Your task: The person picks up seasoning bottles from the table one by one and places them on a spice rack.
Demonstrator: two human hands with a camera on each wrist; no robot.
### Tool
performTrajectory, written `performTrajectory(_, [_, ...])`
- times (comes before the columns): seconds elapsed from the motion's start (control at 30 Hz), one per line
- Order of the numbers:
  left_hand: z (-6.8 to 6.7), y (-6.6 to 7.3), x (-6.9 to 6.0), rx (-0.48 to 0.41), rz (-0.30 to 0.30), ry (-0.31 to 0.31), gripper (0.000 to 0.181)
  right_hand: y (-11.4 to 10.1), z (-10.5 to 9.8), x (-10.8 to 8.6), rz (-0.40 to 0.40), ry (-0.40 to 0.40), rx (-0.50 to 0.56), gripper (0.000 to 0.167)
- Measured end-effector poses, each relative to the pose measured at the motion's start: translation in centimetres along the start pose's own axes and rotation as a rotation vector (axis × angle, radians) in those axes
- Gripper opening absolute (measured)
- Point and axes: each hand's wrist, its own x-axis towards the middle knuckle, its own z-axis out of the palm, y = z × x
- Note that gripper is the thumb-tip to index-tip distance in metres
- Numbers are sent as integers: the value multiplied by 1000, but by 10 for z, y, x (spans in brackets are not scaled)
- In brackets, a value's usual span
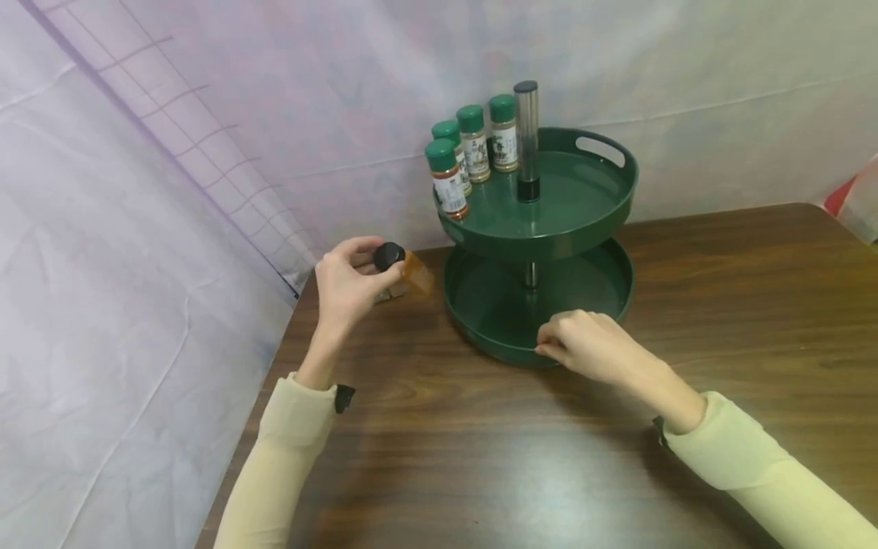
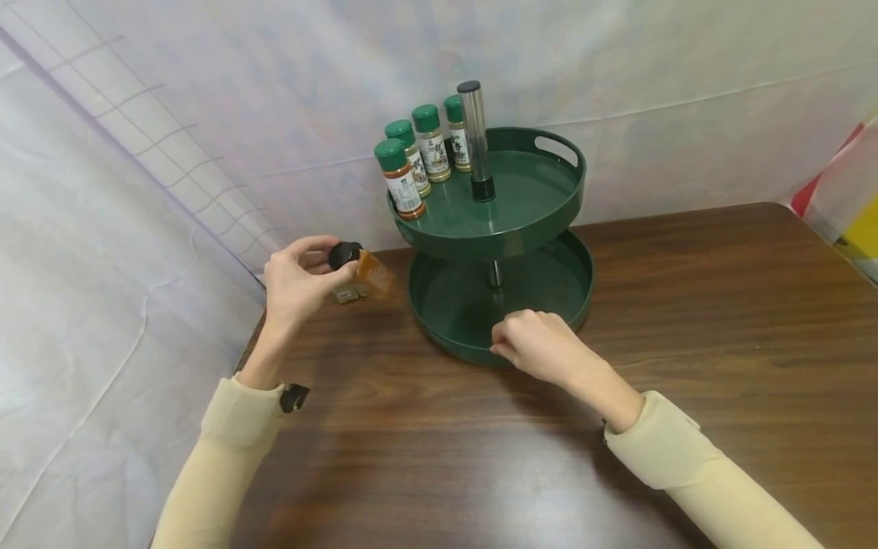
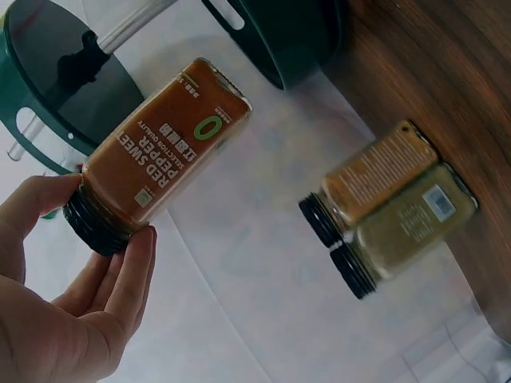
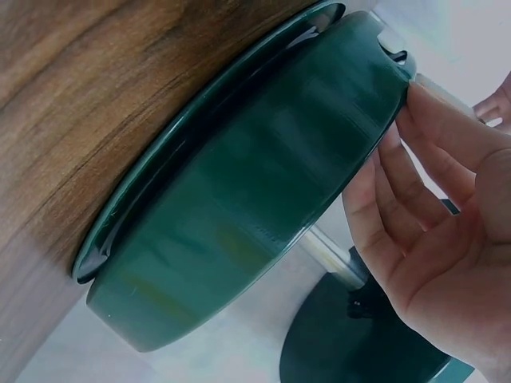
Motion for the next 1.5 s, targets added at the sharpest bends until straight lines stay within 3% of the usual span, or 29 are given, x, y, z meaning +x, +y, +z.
performTrajectory(0.37, [28,6,6,-83,4,-19,35,-1,5,1,-7,3,-4,10])
performTrajectory(0.7, [52,-1,15,-66,9,-26,34,-4,8,5,-31,12,-21,13])
performTrajectory(1.2, [82,-14,26,98,-6,-45,37,-4,8,3,-41,35,-30,10])
performTrajectory(1.5, [97,-21,28,157,27,-70,36,-4,10,1,-38,47,-30,8])
